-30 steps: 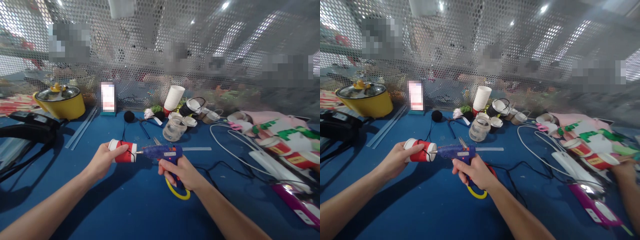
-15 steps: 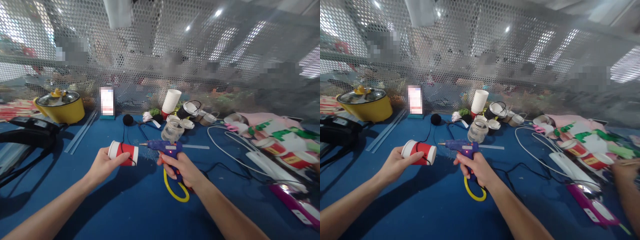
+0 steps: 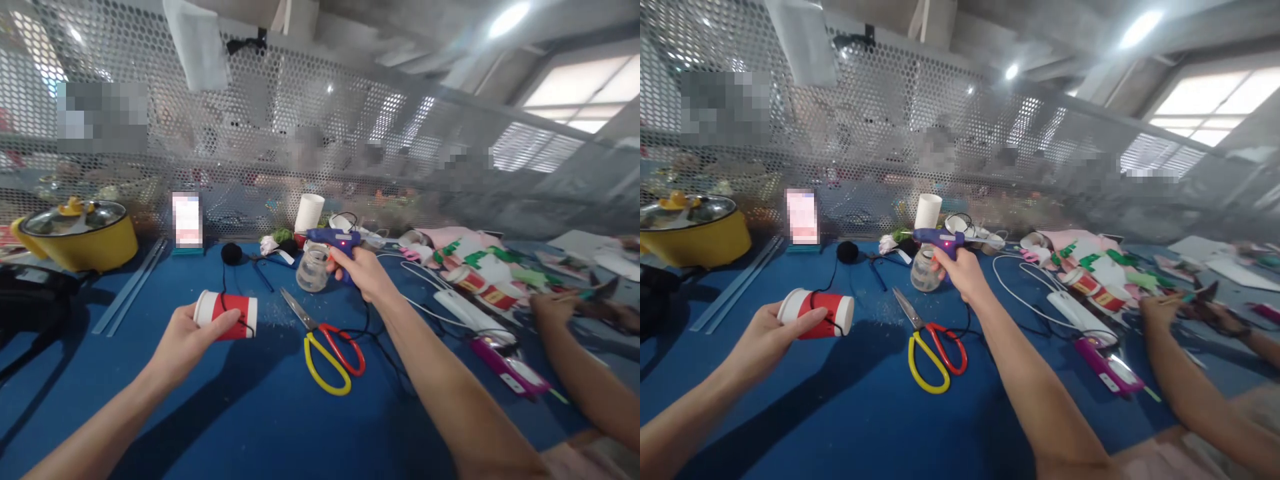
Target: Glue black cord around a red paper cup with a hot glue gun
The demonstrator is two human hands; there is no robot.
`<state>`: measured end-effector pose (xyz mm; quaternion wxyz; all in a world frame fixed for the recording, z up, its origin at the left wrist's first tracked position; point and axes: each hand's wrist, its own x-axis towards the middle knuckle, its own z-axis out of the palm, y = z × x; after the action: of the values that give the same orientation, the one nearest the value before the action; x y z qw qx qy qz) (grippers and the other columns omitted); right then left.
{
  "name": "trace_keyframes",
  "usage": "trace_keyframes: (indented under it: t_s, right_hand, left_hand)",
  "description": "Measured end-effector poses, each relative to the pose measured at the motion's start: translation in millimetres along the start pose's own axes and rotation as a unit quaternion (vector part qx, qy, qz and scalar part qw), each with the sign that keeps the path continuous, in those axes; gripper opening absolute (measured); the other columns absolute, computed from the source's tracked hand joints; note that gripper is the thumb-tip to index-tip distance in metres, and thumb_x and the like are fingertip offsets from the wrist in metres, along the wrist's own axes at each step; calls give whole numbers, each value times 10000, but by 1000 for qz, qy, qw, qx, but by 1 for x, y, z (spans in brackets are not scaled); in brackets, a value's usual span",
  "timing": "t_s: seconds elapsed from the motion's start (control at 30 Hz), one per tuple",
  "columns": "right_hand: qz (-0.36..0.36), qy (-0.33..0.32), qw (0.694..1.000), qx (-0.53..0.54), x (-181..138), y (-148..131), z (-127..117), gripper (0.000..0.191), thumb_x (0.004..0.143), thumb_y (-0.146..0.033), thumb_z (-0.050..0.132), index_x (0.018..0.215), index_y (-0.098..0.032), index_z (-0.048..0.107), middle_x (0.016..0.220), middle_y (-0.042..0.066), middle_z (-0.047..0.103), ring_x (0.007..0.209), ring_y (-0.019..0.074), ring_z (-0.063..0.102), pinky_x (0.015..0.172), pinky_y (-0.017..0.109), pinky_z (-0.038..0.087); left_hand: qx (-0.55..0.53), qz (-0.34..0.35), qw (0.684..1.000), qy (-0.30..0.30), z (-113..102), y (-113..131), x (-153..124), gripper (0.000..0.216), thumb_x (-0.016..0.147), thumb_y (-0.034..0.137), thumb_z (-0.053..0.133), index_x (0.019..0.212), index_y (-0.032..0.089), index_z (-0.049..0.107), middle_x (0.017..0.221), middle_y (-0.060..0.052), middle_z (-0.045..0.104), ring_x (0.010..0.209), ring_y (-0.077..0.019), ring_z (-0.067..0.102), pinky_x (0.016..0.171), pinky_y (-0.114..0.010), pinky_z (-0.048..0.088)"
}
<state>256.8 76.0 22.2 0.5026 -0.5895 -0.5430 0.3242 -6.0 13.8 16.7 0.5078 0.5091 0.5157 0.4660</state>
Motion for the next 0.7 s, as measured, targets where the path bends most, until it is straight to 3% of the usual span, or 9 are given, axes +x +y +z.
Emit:
trace_keyframes:
  t_s: [0.13,0.27,0.43,0.53,0.6,0.63,0.7]
  right_hand:
    - [63,-36,997,-20,23,8,3,313,720,-406,579,583,-127,534,438,31,562,337,90,473,364,215,380]
    - [111,-61,991,-45,31,14,5,350,728,-471,547,640,-132,535,418,47,569,353,127,515,354,241,418]
    - [107,-19,986,-129,32,8,-9,375,688,-503,562,528,-169,502,412,74,544,472,209,574,448,303,436]
    - [40,60,980,-183,18,-8,-12,296,648,-410,630,524,-190,475,545,75,558,707,244,579,602,318,417]
    - [-84,127,962,-225,0,-21,-4,227,651,-362,629,591,-193,491,645,47,564,726,209,549,653,309,394]
    - [-158,132,951,-231,-10,-28,3,205,686,-350,596,602,-192,496,649,33,558,671,179,535,643,298,390]
    - [-223,55,956,-182,-29,-39,21,184,738,-331,545,623,-191,513,614,8,556,565,135,502,579,267,390]
  left_hand:
    - [-5,5,1000,-4,2,4,3,148,561,276,709,541,149,635,466,12,619,426,-107,514,432,-194,399]
    - [-1,32,999,-13,2,3,9,139,575,274,704,565,151,642,496,12,628,440,-108,525,439,-196,405]
    - [-12,33,999,-13,1,2,17,157,598,293,695,600,144,645,535,2,646,467,-114,547,469,-202,432]
    - [-29,26,999,-20,1,2,19,159,596,296,697,620,145,651,552,-2,658,492,-122,566,503,-210,453]
    - [-19,30,999,-28,3,1,18,153,600,288,693,632,143,656,556,-5,658,495,-123,567,508,-213,458]
    - [-8,35,999,-32,3,1,17,149,601,284,690,631,142,658,552,-4,656,491,-121,563,504,-211,456]
    - [19,45,998,-39,5,0,14,145,597,278,687,621,138,659,542,-4,649,480,-119,551,487,-206,447]
